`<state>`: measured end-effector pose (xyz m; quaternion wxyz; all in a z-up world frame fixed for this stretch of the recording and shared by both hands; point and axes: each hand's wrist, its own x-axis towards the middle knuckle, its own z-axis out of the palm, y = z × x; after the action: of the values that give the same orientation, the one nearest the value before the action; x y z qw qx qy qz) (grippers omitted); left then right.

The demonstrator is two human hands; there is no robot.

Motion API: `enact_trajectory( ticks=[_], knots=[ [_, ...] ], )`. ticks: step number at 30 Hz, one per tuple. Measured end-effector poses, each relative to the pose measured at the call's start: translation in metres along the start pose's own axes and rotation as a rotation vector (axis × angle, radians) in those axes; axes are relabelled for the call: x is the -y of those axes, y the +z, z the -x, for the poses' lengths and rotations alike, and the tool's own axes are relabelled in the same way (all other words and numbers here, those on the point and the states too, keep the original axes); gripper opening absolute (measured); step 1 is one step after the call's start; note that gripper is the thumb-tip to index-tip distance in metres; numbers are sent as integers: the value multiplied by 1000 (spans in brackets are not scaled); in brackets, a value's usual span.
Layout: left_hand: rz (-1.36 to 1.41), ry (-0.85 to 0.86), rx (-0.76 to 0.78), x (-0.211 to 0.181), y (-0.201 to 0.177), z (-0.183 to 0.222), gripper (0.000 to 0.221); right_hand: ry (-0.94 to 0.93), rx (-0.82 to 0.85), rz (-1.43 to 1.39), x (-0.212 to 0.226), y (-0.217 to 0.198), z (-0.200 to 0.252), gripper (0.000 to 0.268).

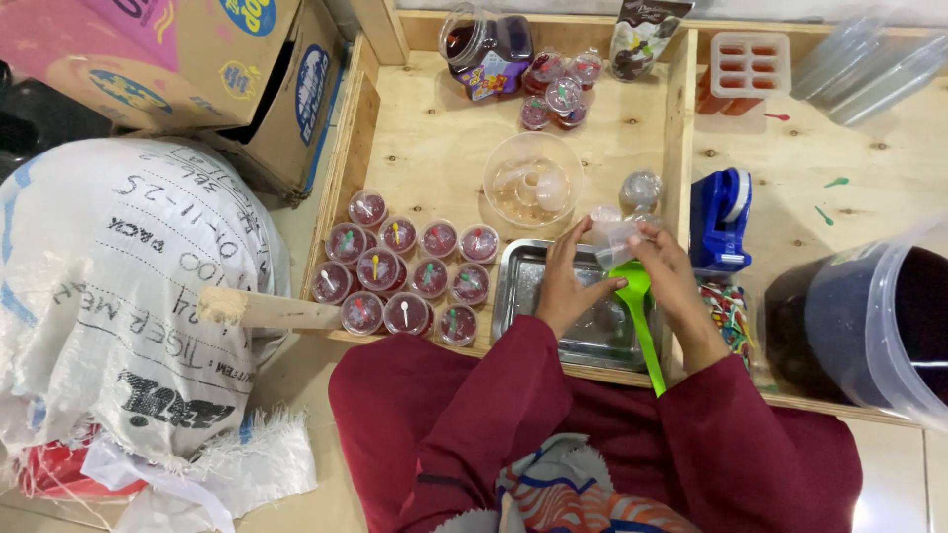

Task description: The person scoops a red liquid from a large container into a small cup with a spoon, and then applies a plastic seal to the cup by hand using a wooden paddle.

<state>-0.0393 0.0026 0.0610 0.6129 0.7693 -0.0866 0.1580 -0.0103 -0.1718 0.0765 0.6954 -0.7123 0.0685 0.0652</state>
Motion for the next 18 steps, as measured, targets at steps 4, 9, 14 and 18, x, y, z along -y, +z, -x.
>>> enact_trajectory(
  ticks=[4,9,14,18],
  knots=[
    [191,-129,3,-28,-1,24,106,104,-70,-133,22,19,56,40],
    [201,-257,-18,-30,-18,53,95,36,-2,372,10,-3,101,40],
    [27,-246,-18,-4,-31,73,96,-231,-176,1093,-34,-32,149,50],
    [-47,-220,-16,-16,-34,78,97,-234,-167,1361,-36,-39,183,66]
  ],
)
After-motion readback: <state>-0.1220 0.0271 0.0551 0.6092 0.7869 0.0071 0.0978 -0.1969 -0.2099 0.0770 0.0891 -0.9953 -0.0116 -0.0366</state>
